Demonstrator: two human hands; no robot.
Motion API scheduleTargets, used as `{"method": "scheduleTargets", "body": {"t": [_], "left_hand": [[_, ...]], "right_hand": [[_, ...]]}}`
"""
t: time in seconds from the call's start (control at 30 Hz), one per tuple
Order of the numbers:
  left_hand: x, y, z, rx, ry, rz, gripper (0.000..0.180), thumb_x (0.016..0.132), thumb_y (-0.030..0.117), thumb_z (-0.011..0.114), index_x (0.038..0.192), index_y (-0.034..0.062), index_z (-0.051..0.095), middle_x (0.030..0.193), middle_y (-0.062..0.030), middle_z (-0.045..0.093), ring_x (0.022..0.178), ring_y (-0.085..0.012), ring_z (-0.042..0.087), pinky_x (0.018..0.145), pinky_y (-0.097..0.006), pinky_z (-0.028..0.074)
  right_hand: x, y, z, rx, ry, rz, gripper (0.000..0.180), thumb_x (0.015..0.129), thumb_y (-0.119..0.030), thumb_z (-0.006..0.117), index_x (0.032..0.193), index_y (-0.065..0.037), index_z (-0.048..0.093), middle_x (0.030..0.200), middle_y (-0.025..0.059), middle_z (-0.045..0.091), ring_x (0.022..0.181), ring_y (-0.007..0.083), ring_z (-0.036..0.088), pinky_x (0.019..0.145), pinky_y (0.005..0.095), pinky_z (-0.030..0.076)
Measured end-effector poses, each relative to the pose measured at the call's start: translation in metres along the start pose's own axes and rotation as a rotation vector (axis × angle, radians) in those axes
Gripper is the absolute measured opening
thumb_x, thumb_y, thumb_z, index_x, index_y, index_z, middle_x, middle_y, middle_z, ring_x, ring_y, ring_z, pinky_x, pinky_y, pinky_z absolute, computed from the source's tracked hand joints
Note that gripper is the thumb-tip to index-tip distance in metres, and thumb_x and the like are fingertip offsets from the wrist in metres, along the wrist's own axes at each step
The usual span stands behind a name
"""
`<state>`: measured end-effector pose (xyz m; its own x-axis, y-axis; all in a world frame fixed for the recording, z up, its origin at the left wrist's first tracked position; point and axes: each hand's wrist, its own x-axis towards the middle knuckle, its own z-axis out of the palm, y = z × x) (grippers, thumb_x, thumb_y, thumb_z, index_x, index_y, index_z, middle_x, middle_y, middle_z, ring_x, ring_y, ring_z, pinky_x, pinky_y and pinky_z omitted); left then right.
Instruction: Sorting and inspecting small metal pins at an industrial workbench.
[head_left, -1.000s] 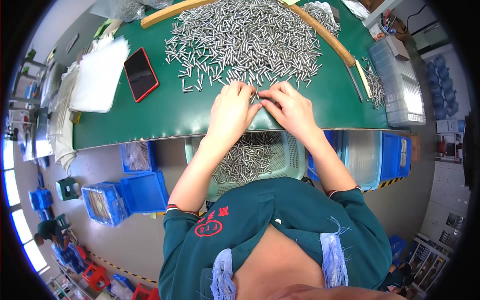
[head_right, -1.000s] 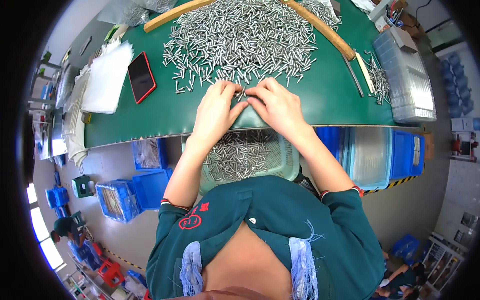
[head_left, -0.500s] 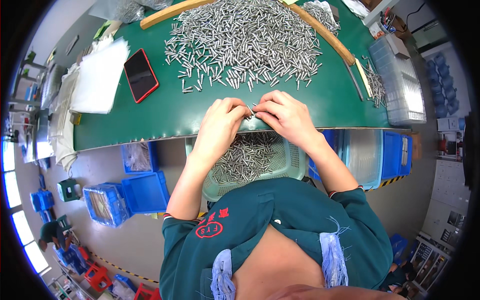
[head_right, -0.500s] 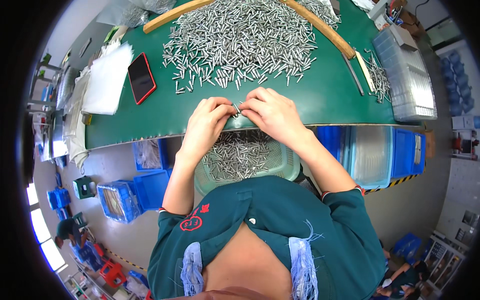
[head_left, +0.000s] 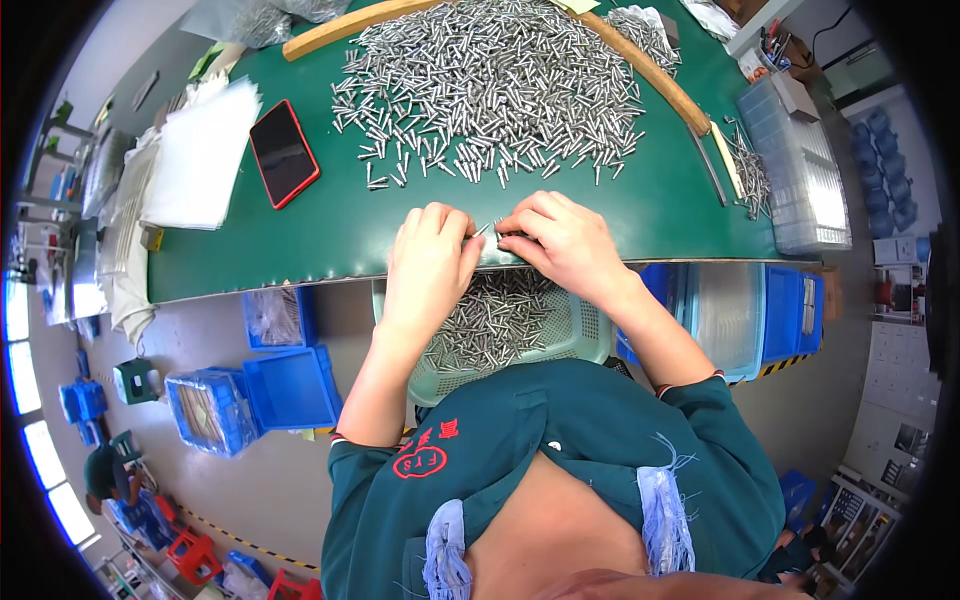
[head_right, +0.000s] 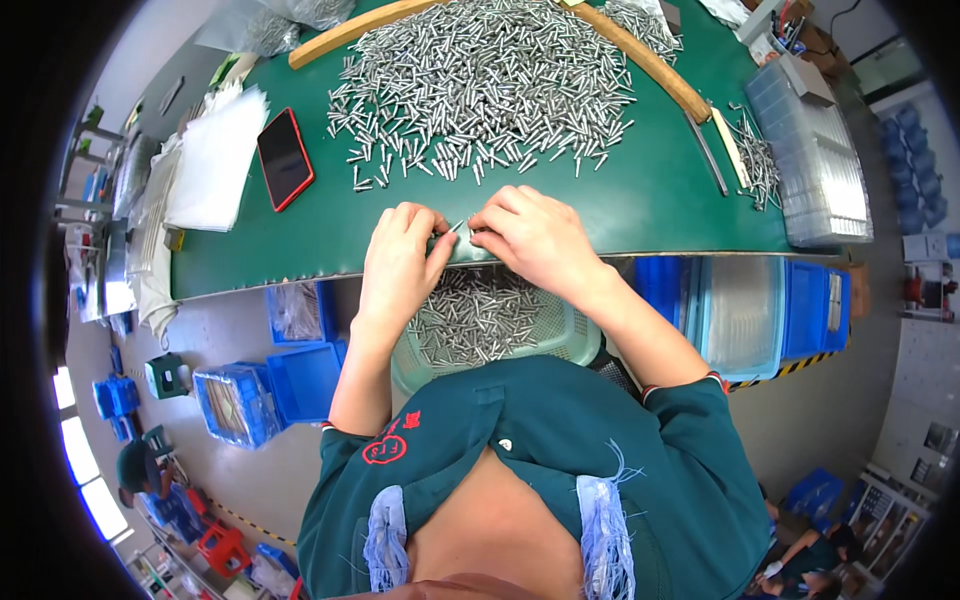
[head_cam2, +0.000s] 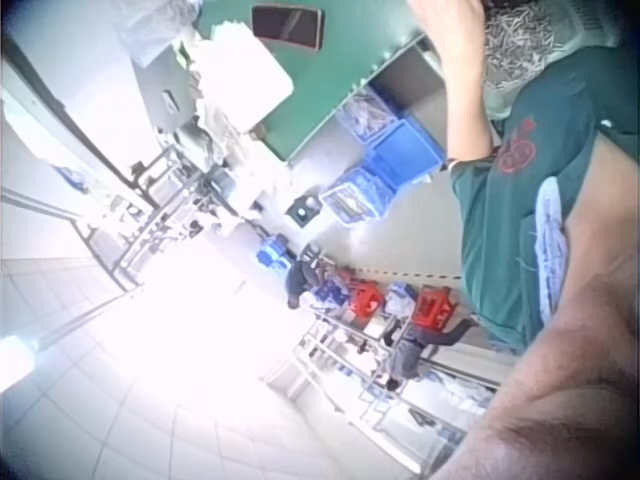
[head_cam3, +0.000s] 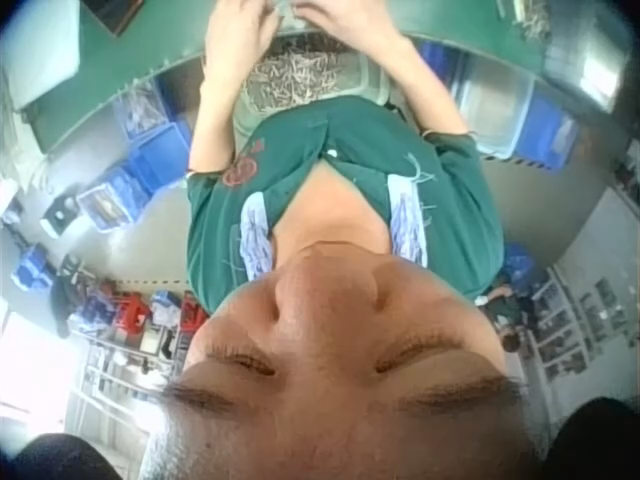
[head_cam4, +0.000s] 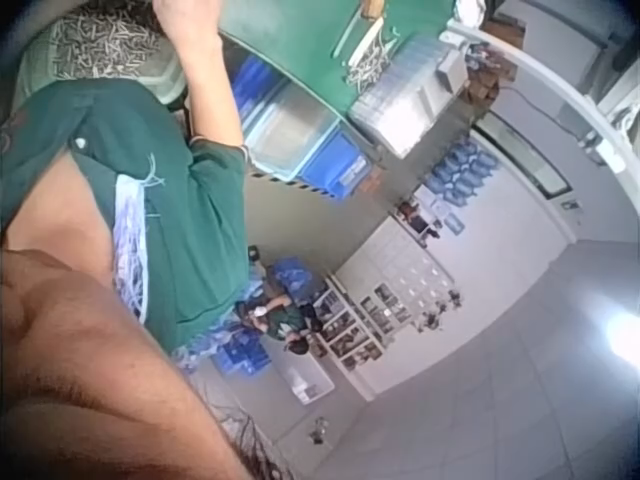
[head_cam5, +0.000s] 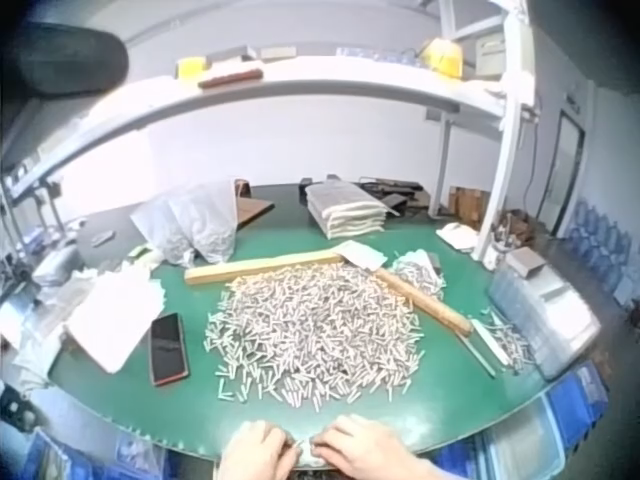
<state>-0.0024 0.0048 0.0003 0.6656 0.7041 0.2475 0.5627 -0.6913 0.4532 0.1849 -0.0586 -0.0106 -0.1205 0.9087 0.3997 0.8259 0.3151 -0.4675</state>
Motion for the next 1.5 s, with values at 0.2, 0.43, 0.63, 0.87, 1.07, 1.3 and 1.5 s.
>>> {"method": "scheduleTargets", "body": {"t": [0.2,0.43,0.63,0.87,1.07,1.3,1.5], "left_hand": [[-0.003,0.001,0.004,-0.227,0.022,0.046,0.021,0.081,0.006,0.066,0.101,0.0042,0.058,0.097,-0.0113,0.060,0.091,-0.0295,0.058,0.080,-0.039,0.046],[-0.012,0.000,-0.002,0.010,0.080,-0.031,0.013,0.081,0.010,0.068,0.092,0.0054,0.062,0.087,-0.0099,0.057,0.084,-0.0282,0.057,0.074,-0.038,0.047],[-0.010,0.006,0.006,-0.033,0.076,-0.083,0.009,0.081,0.013,0.069,0.086,0.0060,0.064,0.085,-0.0093,0.056,0.084,-0.0287,0.056,0.074,-0.038,0.046],[-0.023,0.014,-0.002,-0.481,0.048,-0.209,0.011,0.088,0.008,0.064,0.098,0.0035,0.066,0.087,-0.0059,0.063,0.071,-0.0143,0.060,0.063,-0.028,0.048],[-0.043,0.005,0.024,-1.423,-0.467,-0.571,0.032,0.100,0.020,0.049,0.118,-0.0050,0.058,0.105,-0.0141,0.067,0.093,-0.0185,0.065,0.081,-0.030,0.054],[-0.037,-0.005,0.052,-2.215,-0.587,-0.741,0.031,0.100,0.016,0.045,0.117,-0.0089,0.052,0.111,-0.0221,0.063,0.104,-0.0349,0.064,0.093,-0.044,0.054],[-0.034,0.010,0.052,-1.923,-0.524,-0.743,0.032,0.097,0.020,0.055,0.117,-0.0041,0.056,0.107,-0.0135,0.066,0.093,-0.0183,0.067,0.084,-0.031,0.057]], "right_hand": [[0.003,-0.006,0.002,0.053,0.035,0.027,0.027,0.076,-0.025,0.074,0.097,-0.010,0.065,0.093,0.0029,0.056,0.083,0.0217,0.058,0.070,0.0346,0.050],[0.002,-0.005,0.001,-0.014,-0.063,0.050,0.031,0.077,-0.025,0.074,0.102,-0.010,0.064,0.098,0.0036,0.056,0.092,0.0227,0.059,0.074,0.0352,0.051],[0.005,-0.008,0.000,0.003,-0.071,0.021,0.032,0.077,-0.025,0.074,0.103,-0.010,0.064,0.098,0.0034,0.057,0.090,0.0230,0.059,0.073,0.0354,0.051],[0.005,-0.004,0.003,-0.037,0.003,-0.048,0.022,0.076,-0.025,0.073,0.093,-0.012,0.066,0.093,0.0017,0.057,0.084,0.0208,0.057,0.070,0.0338,0.050],[-0.002,-0.005,-0.004,-0.046,-0.065,-0.017,0.020,0.078,-0.024,0.073,0.094,-0.013,0.069,0.093,-0.0002,0.062,0.083,0.0198,0.059,0.069,0.0331,0.051],[-0.018,-0.019,-0.017,0.011,-0.166,-0.009,0.022,0.076,-0.021,0.073,0.096,-0.012,0.068,0.094,-0.0005,0.062,0.084,0.0204,0.060,0.069,0.0329,0.051],[-0.023,-0.026,-0.028,0.097,-0.251,0.027,0.029,0.076,-0.019,0.073,0.103,-0.011,0.067,0.101,0.0022,0.060,0.089,0.0211,0.062,0.072,0.0332,0.052]]}}
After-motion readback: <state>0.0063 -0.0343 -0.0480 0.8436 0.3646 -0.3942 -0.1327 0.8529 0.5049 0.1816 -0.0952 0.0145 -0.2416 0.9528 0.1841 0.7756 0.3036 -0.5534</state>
